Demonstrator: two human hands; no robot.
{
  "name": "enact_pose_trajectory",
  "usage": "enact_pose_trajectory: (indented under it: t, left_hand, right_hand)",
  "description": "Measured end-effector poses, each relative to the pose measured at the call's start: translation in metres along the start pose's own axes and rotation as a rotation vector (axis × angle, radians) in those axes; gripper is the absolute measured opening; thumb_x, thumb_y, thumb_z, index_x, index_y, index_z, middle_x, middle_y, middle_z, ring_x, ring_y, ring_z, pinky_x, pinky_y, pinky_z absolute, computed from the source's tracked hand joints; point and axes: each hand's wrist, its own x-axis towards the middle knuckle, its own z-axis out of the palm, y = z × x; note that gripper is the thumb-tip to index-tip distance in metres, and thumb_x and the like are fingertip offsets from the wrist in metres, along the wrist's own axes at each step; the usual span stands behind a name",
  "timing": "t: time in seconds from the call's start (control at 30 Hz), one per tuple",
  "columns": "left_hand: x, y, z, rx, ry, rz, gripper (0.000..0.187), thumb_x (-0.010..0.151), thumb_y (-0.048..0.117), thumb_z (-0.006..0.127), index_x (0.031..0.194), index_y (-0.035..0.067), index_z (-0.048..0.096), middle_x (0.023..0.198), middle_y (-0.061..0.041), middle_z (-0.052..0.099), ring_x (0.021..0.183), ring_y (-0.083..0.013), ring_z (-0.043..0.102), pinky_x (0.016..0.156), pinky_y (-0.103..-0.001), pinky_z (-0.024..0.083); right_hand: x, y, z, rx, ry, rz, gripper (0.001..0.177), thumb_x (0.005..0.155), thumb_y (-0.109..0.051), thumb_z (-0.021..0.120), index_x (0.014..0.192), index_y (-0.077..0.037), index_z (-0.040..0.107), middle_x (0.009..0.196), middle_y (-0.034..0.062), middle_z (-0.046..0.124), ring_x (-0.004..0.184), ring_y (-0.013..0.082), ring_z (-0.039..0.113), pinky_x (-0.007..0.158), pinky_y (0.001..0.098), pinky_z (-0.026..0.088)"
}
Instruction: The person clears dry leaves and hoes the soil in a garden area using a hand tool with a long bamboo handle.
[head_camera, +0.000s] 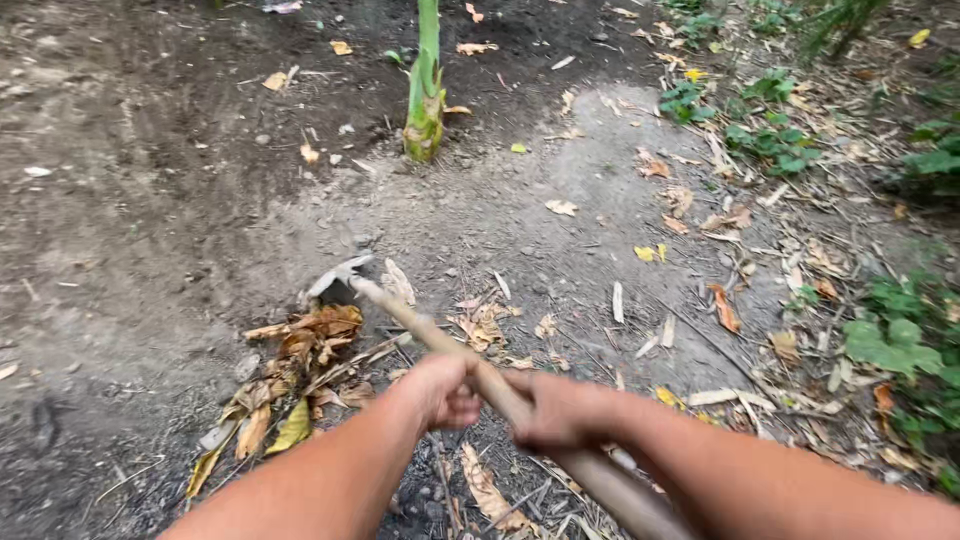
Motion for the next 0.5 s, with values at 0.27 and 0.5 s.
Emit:
enact_pose_trajectory:
  t: [0.27,0.5]
  left_hand:
    - [-0.026,-0.062,0.014,0.063,-0.133,-0.347,0.056,0.101,0.048,0.048,0.140,0.008,0.049,0.131,-0.018,0.057,0.121,-0.0405,0.060,0.098,-0.062,0.051]
    - [-0.034,-0.092,0.085,-0.515,0.056,-0.323,0.051,0.103,0.020,0.051,0.147,-0.003,0.036,0.140,-0.028,0.054,0.132,-0.0452,0.056,0.111,-0.065,0.044]
  right_hand:
    - [-0.118,0.120,0.058,0.406,-0.184,0.026,0.082,0.094,-0.020,0.069,0.163,-0.019,0.026,0.144,0.0043,0.062,0.124,0.0113,0.061,0.101,0.0271,0.049]
    - [-0.143,0.141,0.090,1.205,-0.183,0.507,0.058,0.109,-0.042,0.047,0.157,-0.009,0.046,0.121,0.0109,0.059,0.111,0.0164,0.058,0.094,0.0312,0.049]
